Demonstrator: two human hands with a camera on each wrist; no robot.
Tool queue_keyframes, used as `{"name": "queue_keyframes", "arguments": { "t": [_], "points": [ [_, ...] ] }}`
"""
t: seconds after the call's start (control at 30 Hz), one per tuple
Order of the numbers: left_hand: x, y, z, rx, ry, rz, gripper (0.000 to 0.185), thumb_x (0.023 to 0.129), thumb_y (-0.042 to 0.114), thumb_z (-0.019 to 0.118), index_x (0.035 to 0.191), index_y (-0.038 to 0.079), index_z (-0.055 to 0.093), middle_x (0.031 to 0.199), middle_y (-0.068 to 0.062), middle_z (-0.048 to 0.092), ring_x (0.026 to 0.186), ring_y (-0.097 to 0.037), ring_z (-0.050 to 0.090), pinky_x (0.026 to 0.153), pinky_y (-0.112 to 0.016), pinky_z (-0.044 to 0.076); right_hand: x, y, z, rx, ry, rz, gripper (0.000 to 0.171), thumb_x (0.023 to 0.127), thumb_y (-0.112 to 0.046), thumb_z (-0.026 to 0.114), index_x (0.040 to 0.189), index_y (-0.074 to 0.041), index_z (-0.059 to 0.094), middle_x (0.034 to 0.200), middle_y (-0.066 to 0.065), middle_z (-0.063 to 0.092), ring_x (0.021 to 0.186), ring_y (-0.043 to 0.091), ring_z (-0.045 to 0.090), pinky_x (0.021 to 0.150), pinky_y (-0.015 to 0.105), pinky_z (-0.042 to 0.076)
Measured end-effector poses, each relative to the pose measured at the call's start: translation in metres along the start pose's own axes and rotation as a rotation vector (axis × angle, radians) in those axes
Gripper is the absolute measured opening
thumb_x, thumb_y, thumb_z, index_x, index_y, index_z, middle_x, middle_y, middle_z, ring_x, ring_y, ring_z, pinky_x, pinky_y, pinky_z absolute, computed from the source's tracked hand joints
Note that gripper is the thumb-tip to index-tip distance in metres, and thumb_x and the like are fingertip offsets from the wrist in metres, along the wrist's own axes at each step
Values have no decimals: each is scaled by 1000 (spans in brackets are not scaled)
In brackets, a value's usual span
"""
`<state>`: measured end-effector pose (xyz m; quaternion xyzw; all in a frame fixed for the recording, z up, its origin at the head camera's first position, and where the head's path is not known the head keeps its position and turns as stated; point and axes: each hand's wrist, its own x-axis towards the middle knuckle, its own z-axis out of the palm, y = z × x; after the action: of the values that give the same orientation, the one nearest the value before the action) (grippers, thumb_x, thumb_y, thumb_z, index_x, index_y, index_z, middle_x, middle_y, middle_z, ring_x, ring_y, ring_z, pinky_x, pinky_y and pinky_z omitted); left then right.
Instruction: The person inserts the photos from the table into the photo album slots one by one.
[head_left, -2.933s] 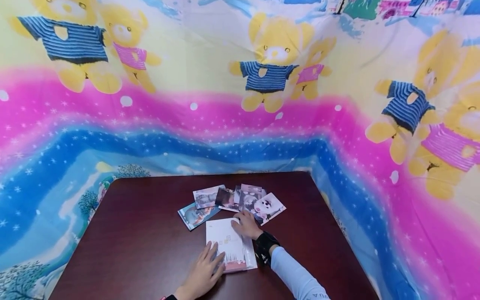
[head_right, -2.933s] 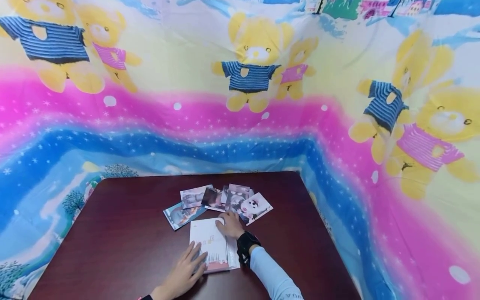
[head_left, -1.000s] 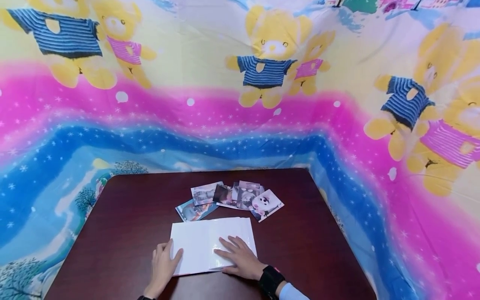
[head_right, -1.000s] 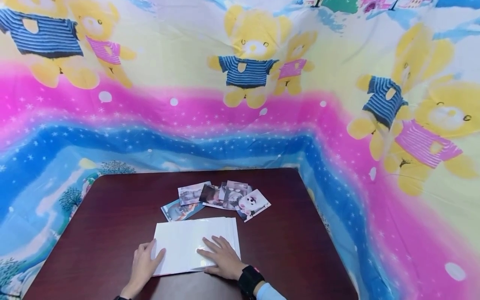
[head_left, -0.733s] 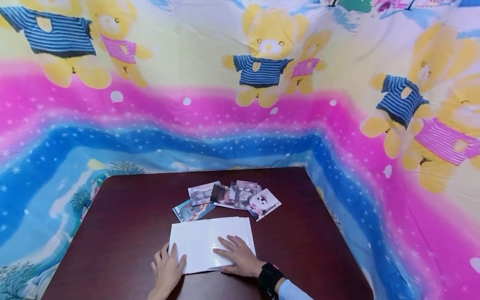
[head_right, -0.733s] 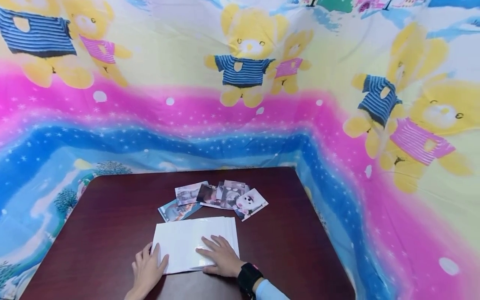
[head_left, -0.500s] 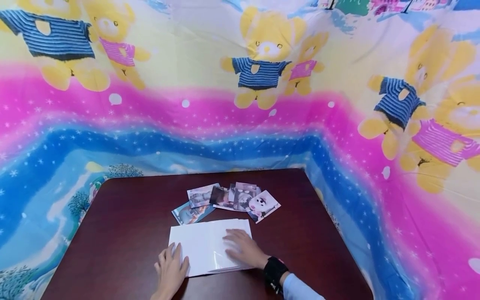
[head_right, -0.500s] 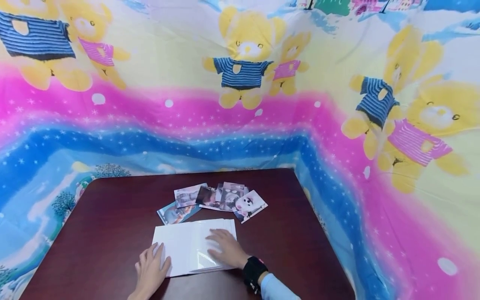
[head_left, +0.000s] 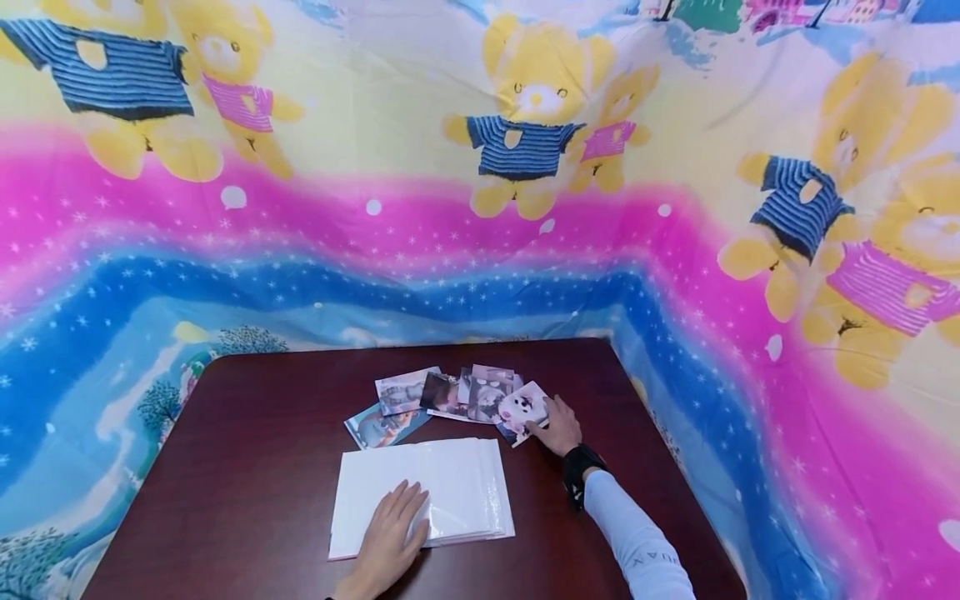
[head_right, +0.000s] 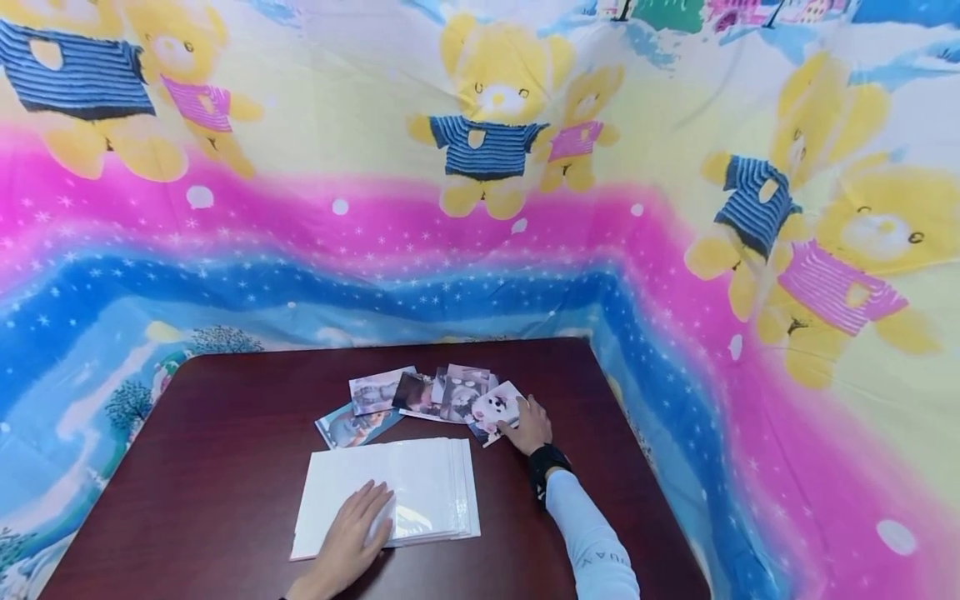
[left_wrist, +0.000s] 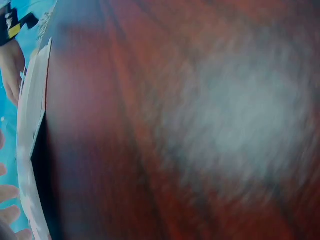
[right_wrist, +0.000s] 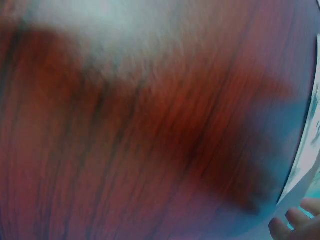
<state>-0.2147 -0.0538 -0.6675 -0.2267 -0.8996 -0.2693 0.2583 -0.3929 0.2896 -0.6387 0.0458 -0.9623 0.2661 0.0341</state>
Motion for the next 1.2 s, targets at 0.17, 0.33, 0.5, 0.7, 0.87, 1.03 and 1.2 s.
{"name": "queue_keyframes", "arguments": {
  "t": [0.17, 0.33, 0.5, 0.7, 0.87, 1.03, 1.2],
  "points": [
    [-5, 4, 2, -3, -56, -12, 41, 85, 17, 73, 123, 4, 67, 131, -18, 60, 125, -40, 52, 98, -61, 39, 5, 7, 1, 11, -60, 73, 78, 92, -35, 69, 150, 4, 34, 154, 35, 22, 140, 53, 21, 108, 67, 20],
    [-7, 3, 3, 20, -78, -23, 39, 86, 18, 72, 123, 6, 67, 133, -17, 59, 126, -39, 51, 99, -60, 39, 5, 6, 5, -14, -67, 108, 79, 92, -37, 69, 151, 2, 33, 155, 33, 23, 140, 52, 21, 110, 66, 18],
    [-9, 2, 3, 20, -97, -36, 37, 88, 19, 71, 123, 7, 67, 134, -17, 59, 126, -38, 51, 99, -59, 39, 5, 2, 5, -49, -36, 108, 76, 88, -33, 74, 146, 3, 41, 146, 29, 38, 133, 49, 33, 105, 64, 28],
    [-7, 2, 1, -2, -83, -24, 38, 87, 16, 72, 124, 6, 67, 132, -18, 60, 124, -38, 52, 99, -60, 40, 9, 0, 2, -55, -17, 148, 81, 82, -35, 81, 144, 2, 42, 137, 30, 42, 122, 47, 37, 97, 60, 33],
    [-3, 1, 0, -12, -53, 5, 39, 86, 13, 71, 123, 5, 67, 130, -19, 60, 123, -39, 54, 98, -60, 40, 13, -3, -2, -51, -27, 221, 83, 80, -34, 83, 143, 1, 42, 132, 32, 43, 116, 49, 34, 93, 60, 26],
    [1, 0, -1, -11, -62, -1, 40, 87, 11, 70, 126, 5, 65, 131, -19, 60, 124, -38, 53, 99, -60, 40, 14, -6, -11, 34, -34, 289, 80, 72, -24, 89, 131, 6, 44, 118, 36, 41, 107, 50, 33, 89, 60, 26],
    [0, 0, -2, -18, -70, -10, 39, 88, 11, 70, 126, 6, 65, 131, -17, 60, 124, -37, 53, 99, -59, 40, 10, -2, -14, 93, -80, 400, 84, 69, -24, 90, 131, 7, 41, 120, 38, 39, 108, 52, 33, 91, 62, 30]
  ]
}}
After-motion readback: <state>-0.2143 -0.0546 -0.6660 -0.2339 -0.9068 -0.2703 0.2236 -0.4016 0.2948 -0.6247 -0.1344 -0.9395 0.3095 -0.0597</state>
